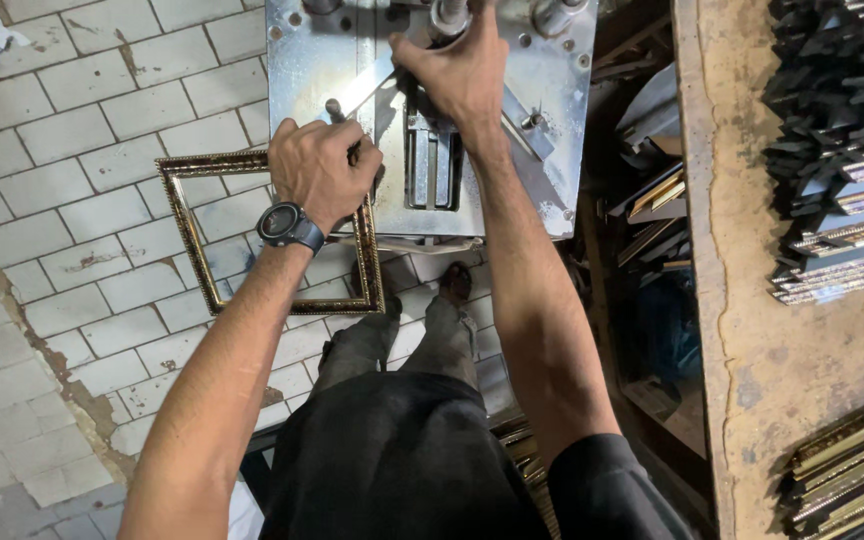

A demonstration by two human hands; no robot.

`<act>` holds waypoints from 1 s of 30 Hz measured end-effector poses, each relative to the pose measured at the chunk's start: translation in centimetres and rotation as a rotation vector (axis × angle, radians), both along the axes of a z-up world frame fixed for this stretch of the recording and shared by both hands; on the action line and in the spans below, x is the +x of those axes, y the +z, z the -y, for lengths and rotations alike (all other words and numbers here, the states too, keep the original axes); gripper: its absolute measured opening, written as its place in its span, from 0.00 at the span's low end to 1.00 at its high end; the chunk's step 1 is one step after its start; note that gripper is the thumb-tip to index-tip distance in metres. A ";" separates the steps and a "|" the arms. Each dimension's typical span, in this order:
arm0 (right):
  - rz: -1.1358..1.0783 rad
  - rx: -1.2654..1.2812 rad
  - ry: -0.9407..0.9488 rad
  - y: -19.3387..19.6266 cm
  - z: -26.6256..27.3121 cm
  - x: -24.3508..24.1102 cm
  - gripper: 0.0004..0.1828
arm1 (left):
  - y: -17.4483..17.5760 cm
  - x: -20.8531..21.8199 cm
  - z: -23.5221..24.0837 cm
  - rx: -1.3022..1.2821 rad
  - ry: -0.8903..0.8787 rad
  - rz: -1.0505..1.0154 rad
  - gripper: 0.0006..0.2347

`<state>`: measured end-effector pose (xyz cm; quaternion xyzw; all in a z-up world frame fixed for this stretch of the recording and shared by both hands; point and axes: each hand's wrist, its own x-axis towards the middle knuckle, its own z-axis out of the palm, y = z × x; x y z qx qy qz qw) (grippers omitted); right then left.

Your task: The person measures a black frame with a tape measure, then repeatedly assembles gold picture frames using a corner-joining machine. They pick up pre-cut frame pieces, align them in the machine, and press the handles to join the corners, stacking completed frames on the table.

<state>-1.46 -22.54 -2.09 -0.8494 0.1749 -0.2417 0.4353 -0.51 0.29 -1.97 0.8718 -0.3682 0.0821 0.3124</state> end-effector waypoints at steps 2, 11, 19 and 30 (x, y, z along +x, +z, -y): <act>0.118 -0.007 0.077 0.4 0.3 0.1 0.40 | 0.1 0.1 0.2 0.003 0.016 0.016 0.07; 0.044 -0.005 0.003 -0.8 0.7 0.1 0.44 | -0.3 0.6 0.0 -0.006 -0.012 0.011 0.07; 0.198 0.060 -0.142 12.8 -10.3 -11.4 0.20 | 0.3 1.2 0.4 -0.019 -0.008 0.023 0.08; 0.052 0.691 0.360 16.8 -16.8 -22.3 0.18 | -0.5 0.7 0.0 -0.050 -0.034 0.098 0.06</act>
